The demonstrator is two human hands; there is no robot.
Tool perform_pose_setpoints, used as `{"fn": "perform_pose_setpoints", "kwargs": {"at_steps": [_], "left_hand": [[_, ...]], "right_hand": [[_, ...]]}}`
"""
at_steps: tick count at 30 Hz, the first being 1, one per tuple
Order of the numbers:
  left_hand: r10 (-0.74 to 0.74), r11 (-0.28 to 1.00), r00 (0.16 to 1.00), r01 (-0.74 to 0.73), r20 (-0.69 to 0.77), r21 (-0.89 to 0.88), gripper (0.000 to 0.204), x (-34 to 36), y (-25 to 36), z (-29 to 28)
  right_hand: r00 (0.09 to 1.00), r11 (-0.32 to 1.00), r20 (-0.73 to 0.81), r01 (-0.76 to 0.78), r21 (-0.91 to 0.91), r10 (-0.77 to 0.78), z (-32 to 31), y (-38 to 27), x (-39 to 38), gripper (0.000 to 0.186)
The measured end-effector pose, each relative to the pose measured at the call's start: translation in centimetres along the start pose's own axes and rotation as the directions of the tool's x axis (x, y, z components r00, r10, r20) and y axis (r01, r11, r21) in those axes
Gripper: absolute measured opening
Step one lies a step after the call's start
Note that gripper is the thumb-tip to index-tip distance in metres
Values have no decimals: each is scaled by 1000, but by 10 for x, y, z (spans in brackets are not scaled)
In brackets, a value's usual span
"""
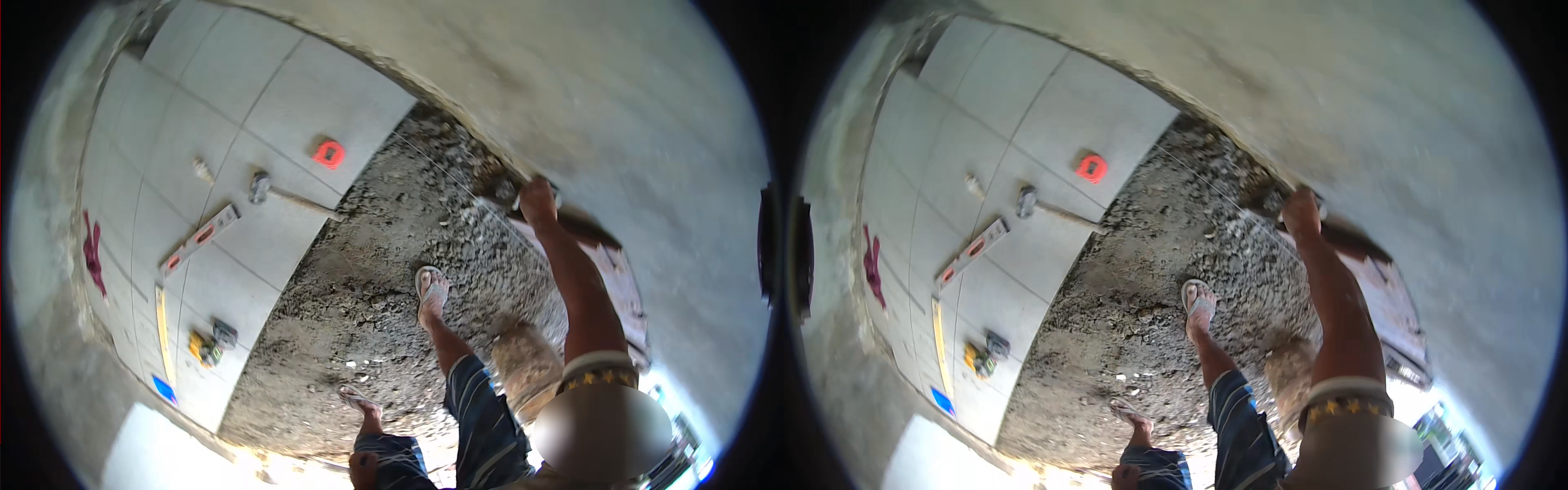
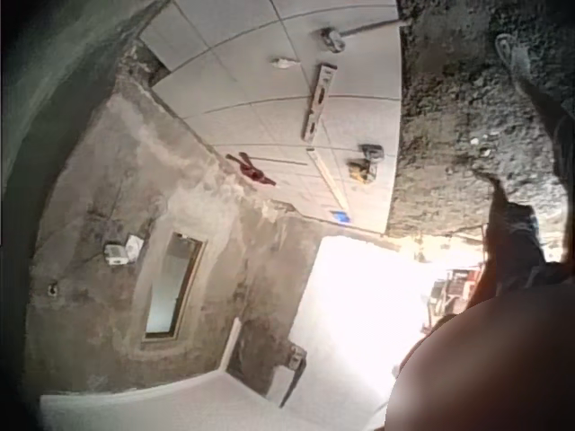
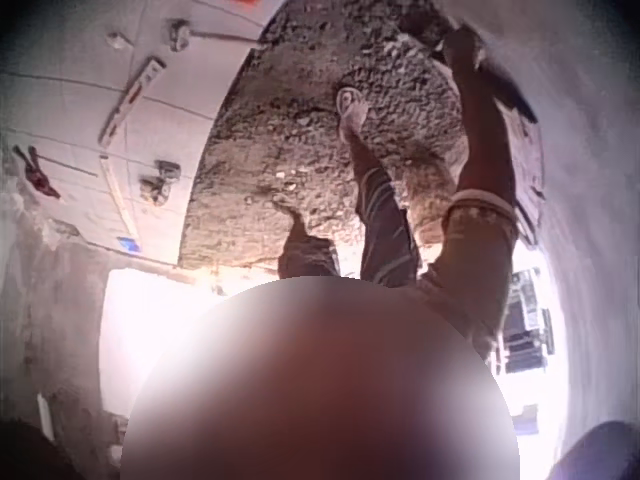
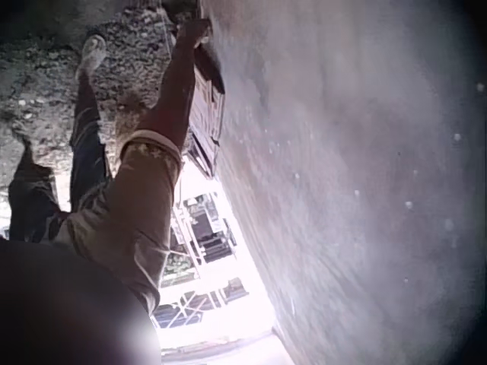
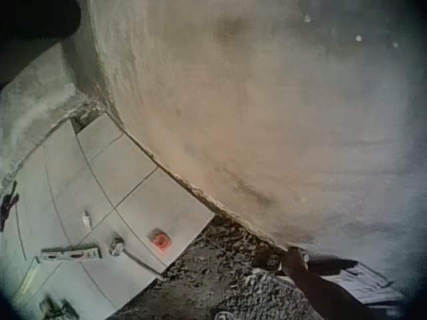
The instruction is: The person is preparing the ground and laying floor tiles in a small room.
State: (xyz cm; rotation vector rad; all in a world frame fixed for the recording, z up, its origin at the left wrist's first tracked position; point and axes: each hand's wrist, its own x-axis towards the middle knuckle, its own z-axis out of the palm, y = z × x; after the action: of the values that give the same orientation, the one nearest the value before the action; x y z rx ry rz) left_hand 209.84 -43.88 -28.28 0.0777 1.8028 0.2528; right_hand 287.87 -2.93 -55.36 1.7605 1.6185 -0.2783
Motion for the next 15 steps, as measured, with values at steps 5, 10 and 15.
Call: {"fn": "perform_pose_setpoints", "kwargs": {"at_steps": [5,10,15], "left_hand": [[-5,768,994,-68,112,637,40,-57,9,43],[-287,955,958,287,-11,76,33,-63,15,147],[-241,967,967,246,80,-69,36,-84,64,192]], "right_hand": [[999,938,25,37,344,-48,-109,-49,-83,24],[767,751,554,-148,644,-324,-147,-35,-172,47],[397,416,682,-572,707,-614,-148,-22,-132,32]]}}
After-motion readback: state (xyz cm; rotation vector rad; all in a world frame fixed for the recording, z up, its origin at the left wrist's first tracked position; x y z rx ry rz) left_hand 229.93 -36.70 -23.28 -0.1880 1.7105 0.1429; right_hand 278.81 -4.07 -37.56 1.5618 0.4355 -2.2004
